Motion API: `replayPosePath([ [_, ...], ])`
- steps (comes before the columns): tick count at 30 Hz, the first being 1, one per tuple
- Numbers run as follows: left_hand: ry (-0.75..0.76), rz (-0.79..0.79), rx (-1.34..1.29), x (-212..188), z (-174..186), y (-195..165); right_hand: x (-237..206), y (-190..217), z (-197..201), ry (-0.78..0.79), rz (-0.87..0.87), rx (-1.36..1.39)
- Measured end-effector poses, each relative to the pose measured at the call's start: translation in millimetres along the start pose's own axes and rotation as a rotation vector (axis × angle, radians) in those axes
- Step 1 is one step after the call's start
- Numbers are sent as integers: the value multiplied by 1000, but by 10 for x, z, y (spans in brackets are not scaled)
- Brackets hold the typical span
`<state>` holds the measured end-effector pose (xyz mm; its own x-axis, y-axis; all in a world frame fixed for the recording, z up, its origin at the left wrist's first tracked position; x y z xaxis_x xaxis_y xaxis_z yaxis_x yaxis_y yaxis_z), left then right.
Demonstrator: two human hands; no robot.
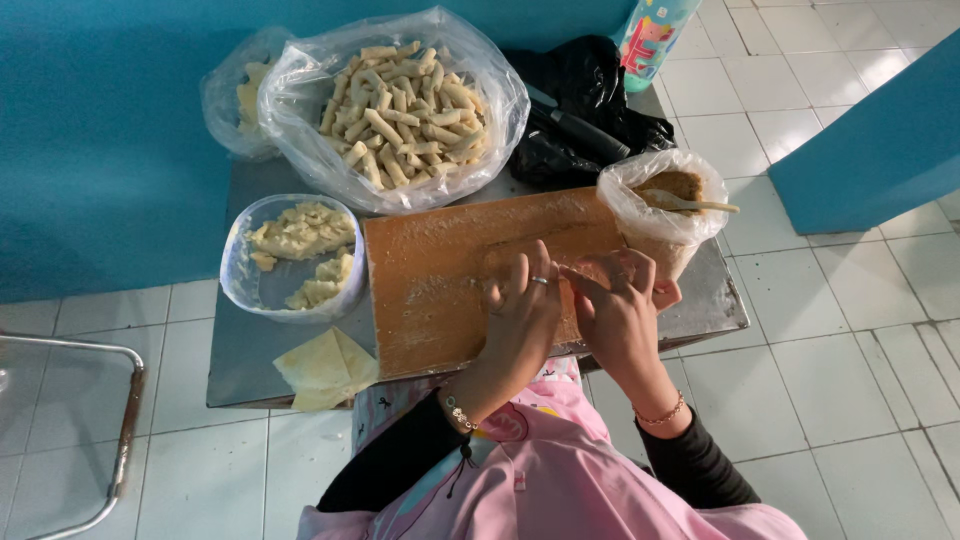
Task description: The person sits at a small metal table and folds filled pastry wrappers. They place a scoop of brown filling from a plastic-lined cone bag onto square dough wrappers, add a pale filling from a bowl by hand, then fold and pinch the wrappers into closed triangular parcels, setting finished parcels aside while new wrappers are laid out on the board.
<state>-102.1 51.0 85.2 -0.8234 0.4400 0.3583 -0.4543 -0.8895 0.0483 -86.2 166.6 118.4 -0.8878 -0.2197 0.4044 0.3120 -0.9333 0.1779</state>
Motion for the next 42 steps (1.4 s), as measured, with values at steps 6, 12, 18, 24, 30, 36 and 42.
replayPosePath([
  [6,-86,60,-8,48,55,85,47,67,-134,103,-62,-128],
  [12,101,11,29,62,-20,33,62,38,-64,115,19,-97],
  [18,55,-19,-186,119,12,167,115,34,-86,119,-4,-110],
  [24,-25,-46,-267,-149,378,487,207,-21,-104,63,21,-43],
  [30,-238,30,-326,-1061,907,1323,421,-34,-29,99,61,-64],
  [36,-152,460,-87,-1764,732,2083,377,330,121,373,234,113],
  [42,34,510,-150,-1890,232,2193,863,728,293,398,347,119],
])
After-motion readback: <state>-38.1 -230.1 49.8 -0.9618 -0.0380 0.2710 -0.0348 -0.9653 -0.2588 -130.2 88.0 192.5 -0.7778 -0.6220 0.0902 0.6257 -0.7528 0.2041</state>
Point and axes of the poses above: each hand's wrist, its own x-axis towards the middle knuckle, its own z-axis out of the back of the hand, y = z × x, the point moved 5 cm from there along x, towards the middle knuckle, and after that the axes turned 13 degrees about y, right-handed, at the moved point
